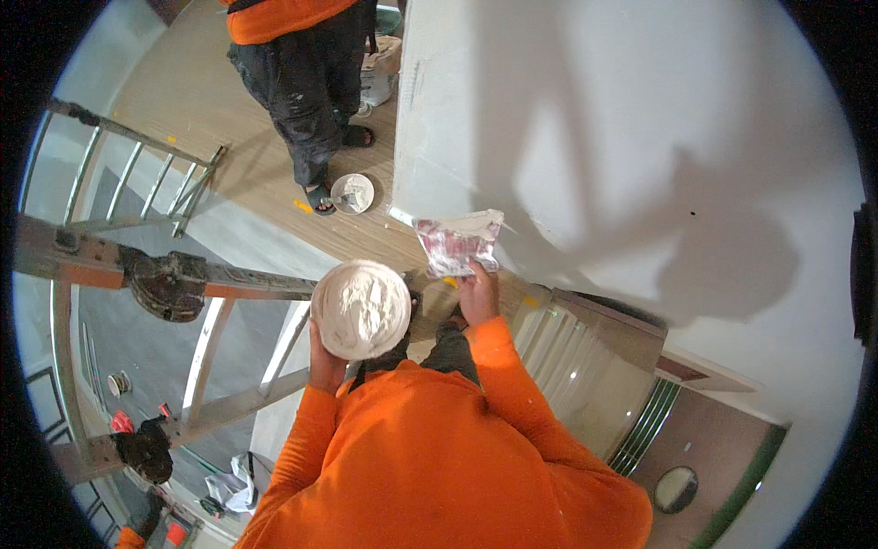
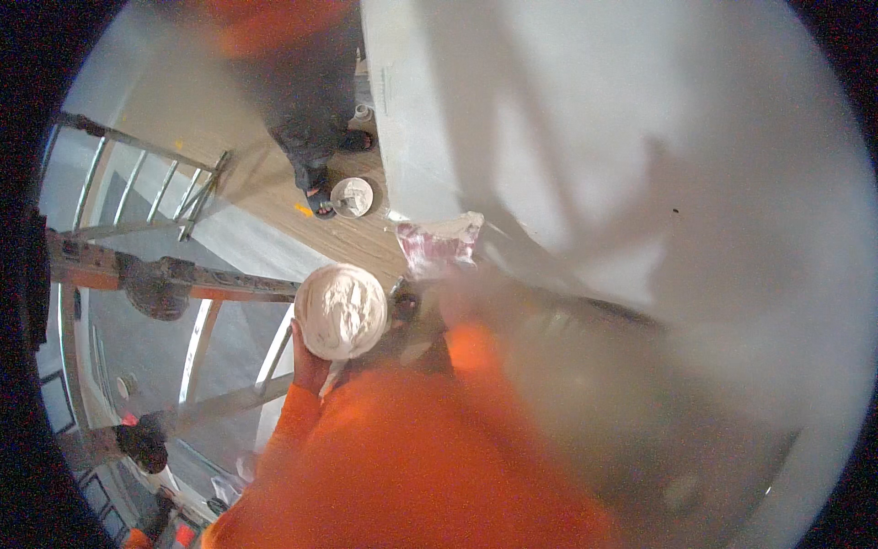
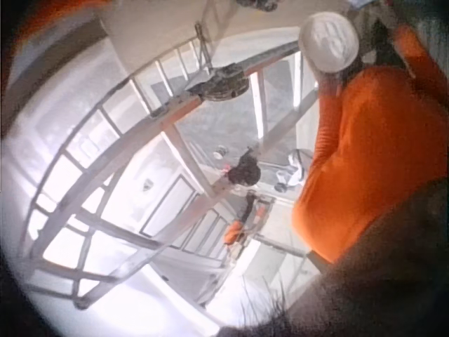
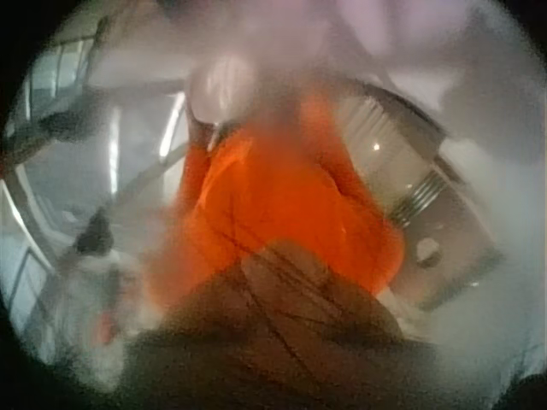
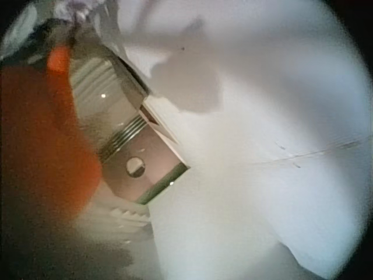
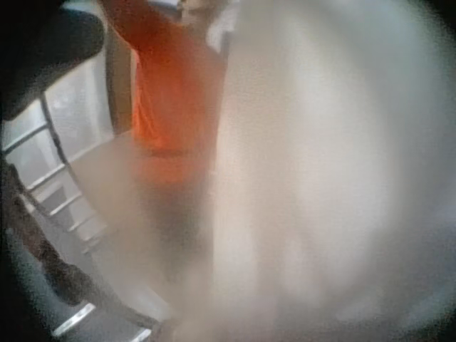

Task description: The person applies white plaster to a wall using a putty knife and a container. They repeatedly scoop the material and smooth it onto the surface, then apply a strip of white tape along a seam.

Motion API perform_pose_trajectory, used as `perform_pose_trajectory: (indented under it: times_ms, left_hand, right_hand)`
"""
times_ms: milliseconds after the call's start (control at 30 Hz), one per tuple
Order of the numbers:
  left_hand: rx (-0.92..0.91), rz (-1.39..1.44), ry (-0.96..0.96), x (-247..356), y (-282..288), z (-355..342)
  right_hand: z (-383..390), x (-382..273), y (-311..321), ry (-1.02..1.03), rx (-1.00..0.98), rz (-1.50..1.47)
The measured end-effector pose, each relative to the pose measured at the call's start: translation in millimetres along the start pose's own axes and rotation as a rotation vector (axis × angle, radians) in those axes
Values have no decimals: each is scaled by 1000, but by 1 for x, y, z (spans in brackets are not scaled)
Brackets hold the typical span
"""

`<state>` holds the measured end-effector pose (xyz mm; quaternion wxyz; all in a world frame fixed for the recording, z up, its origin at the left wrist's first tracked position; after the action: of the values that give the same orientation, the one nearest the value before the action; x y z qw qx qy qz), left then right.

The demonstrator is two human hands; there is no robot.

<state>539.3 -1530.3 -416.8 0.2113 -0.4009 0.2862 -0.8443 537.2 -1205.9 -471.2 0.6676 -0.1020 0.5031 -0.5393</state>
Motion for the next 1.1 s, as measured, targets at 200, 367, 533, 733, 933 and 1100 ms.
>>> perform_pose_trajectory:
  times_ms: [200, 367, 533, 733, 933, 1100]
  left_hand:
    - [100, -8, -9, 6, 5, 28]
    - [80, 46, -16, 12, 19, 31]
    - [9, 45, -61, 23, 17, 36]
    - [-54, -27, -99, 35, -14, 35]
    - [168, -16, -125, 33, 12, 41]
    - [100, 75, -110, 28, 26, 40]
  right_hand:
    - [-48, 63, -9, 54, 291, -394]
    - [-79, 60, -12, 124, 460, -473]
    - [-122, 39, -28, 278, 311, -432]
    - [-153, 20, -50, 470, 515, 830]
    - [-155, -54, -141, 392, 347, 1577]
    - [-107, 18, -128, 200, 349, -495]
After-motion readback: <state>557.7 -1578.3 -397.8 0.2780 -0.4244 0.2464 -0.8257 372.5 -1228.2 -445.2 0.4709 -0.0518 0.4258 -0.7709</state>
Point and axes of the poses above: each hand's wrist, its own z-axis away from the middle knuckle, its own y-axis out of the back of the hand, x = y × z, the point moved 10 cm from there along -z, towards the middle knuckle, and after that the axes turned 2 degrees about -z, right-handed, at the moved point
